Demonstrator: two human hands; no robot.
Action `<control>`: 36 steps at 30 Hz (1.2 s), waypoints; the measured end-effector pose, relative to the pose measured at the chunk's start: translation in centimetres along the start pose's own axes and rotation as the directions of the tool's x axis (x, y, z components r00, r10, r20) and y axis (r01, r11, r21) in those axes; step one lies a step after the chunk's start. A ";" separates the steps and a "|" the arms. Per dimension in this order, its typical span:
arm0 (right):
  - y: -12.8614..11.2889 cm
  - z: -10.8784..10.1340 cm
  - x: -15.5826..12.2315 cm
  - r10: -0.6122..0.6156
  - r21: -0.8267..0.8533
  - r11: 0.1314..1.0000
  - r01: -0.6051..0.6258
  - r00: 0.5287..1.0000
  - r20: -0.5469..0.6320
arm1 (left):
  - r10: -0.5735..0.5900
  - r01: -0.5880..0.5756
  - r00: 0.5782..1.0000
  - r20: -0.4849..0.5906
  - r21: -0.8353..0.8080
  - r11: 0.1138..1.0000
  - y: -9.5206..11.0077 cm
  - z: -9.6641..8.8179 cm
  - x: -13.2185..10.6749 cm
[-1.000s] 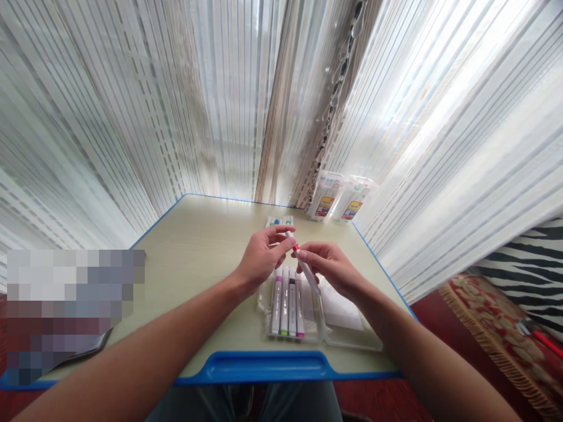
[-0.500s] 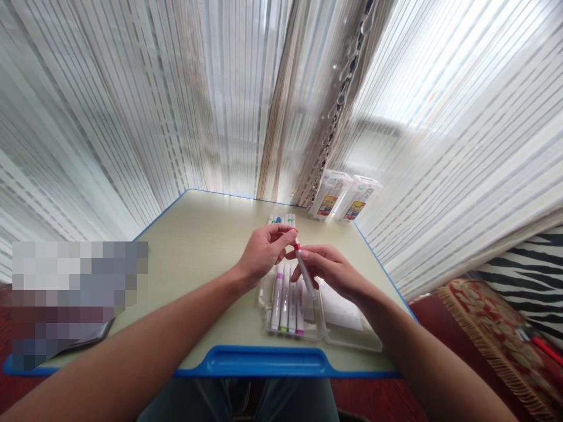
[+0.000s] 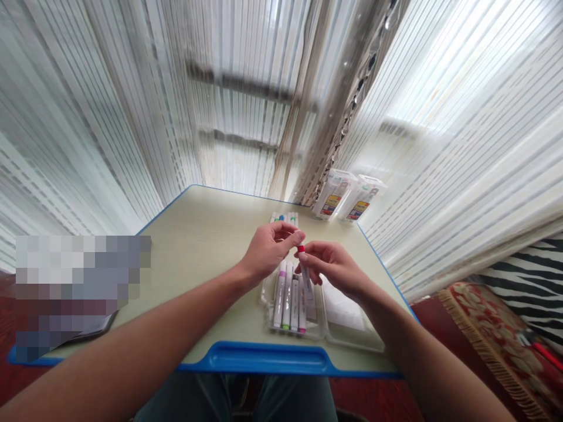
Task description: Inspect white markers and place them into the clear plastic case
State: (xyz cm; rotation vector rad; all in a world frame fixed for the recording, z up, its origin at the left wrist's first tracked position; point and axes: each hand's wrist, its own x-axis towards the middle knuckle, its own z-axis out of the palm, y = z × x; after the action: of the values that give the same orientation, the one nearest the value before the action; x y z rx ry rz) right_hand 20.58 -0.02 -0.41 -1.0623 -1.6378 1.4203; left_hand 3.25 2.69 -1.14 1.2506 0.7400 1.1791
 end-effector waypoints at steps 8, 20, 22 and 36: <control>-0.9 -0.1 -0.3 0.048 -0.057 0.997 -0.050 0.998 -0.029 | 0.093 -0.106 0.993 0.072 0.212 0.971 -0.1 -0.1 -0.3; -1.2 -1.8 -0.7 0.227 -0.116 0.971 -0.211 0.964 0.142 | 0.281 -0.348 0.937 0.205 0.600 0.721 0.2 0.3 -1.3; -1.0 -2.1 -0.5 0.244 -0.131 0.965 -0.226 0.958 0.150 | 0.308 -0.384 0.923 0.232 0.631 0.675 0.1 0.3 -1.3; -0.2 -2.9 0.0 0.389 -0.221 0.908 -0.356 0.912 0.132 | 0.285 -0.474 0.881 0.379 0.719 0.509 -0.6 0.1 -1.3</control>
State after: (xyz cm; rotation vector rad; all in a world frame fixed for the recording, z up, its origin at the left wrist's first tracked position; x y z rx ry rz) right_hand 23.19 1.20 0.19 -1.4626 -1.7904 1.6627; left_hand 3.10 1.51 -1.88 2.3860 0.8919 1.0348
